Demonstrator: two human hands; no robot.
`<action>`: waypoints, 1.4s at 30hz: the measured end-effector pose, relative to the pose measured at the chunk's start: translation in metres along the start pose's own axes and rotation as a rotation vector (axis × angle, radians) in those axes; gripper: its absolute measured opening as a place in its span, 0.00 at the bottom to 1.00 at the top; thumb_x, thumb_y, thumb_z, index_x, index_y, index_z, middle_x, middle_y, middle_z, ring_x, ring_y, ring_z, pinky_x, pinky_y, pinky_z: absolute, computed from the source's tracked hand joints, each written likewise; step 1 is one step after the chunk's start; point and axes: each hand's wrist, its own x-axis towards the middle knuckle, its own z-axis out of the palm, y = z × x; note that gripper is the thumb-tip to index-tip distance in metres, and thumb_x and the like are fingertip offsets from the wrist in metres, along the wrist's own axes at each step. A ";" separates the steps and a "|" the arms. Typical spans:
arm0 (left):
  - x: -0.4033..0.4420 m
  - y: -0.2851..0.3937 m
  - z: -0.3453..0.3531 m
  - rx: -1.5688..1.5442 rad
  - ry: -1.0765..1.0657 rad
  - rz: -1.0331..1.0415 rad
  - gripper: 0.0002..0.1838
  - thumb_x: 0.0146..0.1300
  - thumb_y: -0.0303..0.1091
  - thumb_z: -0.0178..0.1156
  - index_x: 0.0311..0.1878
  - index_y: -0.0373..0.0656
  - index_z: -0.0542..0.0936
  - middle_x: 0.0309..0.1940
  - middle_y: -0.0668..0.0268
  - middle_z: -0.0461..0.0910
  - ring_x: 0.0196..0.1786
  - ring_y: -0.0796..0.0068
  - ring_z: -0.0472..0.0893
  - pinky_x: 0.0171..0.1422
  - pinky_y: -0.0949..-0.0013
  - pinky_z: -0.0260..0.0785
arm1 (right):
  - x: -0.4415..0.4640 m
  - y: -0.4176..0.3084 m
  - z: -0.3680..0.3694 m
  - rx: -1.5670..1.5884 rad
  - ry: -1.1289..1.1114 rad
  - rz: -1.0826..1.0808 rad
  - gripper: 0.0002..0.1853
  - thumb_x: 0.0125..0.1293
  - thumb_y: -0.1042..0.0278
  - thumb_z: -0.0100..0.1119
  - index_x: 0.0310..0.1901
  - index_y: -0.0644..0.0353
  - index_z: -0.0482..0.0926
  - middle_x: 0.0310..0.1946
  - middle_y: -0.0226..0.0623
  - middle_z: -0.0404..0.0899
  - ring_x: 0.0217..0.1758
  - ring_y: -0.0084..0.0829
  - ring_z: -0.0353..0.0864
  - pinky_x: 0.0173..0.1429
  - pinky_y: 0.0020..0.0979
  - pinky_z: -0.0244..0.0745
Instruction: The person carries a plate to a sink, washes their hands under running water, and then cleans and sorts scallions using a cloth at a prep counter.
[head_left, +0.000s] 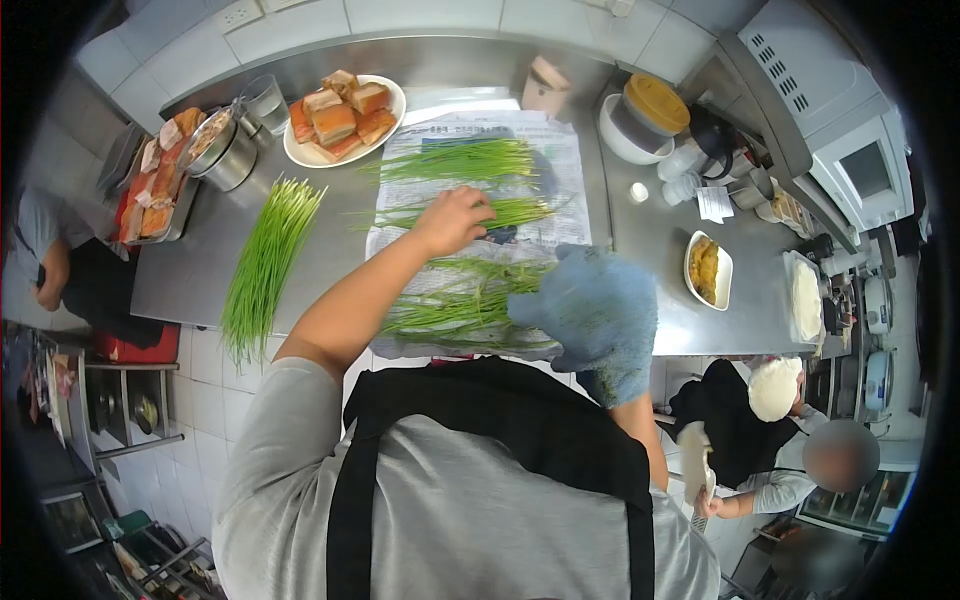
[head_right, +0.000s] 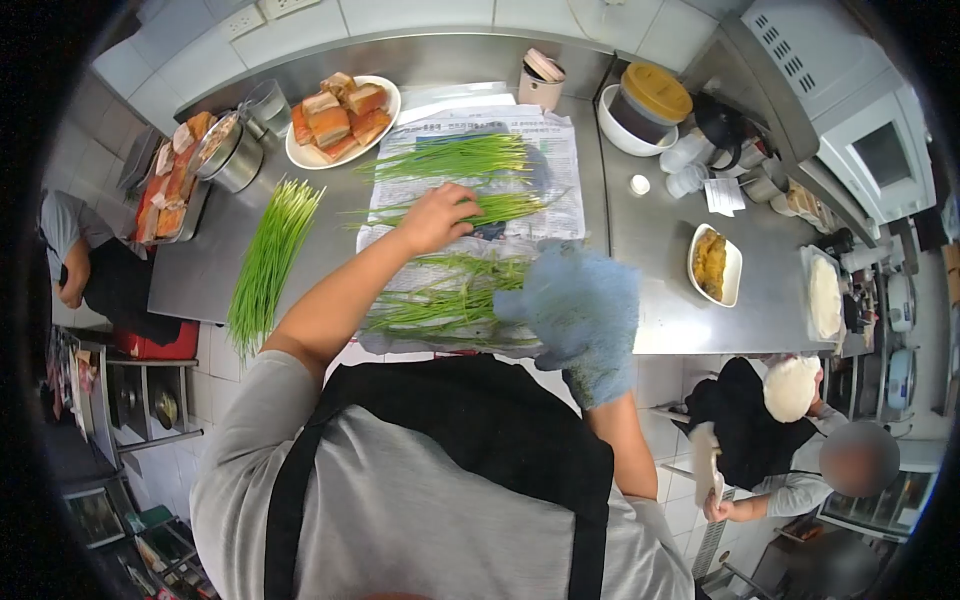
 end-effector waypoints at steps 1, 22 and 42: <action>0.006 0.005 0.007 0.012 -0.042 0.020 0.16 0.51 0.29 0.64 0.45 0.49 0.78 0.45 0.63 0.77 0.51 0.58 0.74 0.59 0.57 0.64 | 0.000 0.001 0.000 0.046 0.044 0.021 0.07 0.43 0.57 0.60 0.23 0.49 0.78 0.27 0.29 0.77 0.33 0.35 0.78 0.31 0.41 0.69; 0.014 0.007 0.007 0.121 -0.037 -0.160 0.08 0.52 0.32 0.61 0.37 0.48 0.77 0.34 0.64 0.74 0.44 0.59 0.74 0.46 0.59 0.67 | -0.009 0.051 -0.003 0.177 -0.004 -0.039 0.06 0.44 0.58 0.60 0.24 0.47 0.77 0.25 0.29 0.76 0.31 0.35 0.78 0.31 0.39 0.67; 0.048 -0.009 0.026 0.166 0.020 -0.166 0.07 0.51 0.29 0.63 0.34 0.46 0.77 0.34 0.62 0.78 0.42 0.56 0.76 0.46 0.57 0.68 | -0.015 0.067 0.000 0.210 -0.025 -0.027 0.10 0.45 0.57 0.59 0.26 0.51 0.76 0.25 0.34 0.75 0.31 0.38 0.77 0.33 0.40 0.64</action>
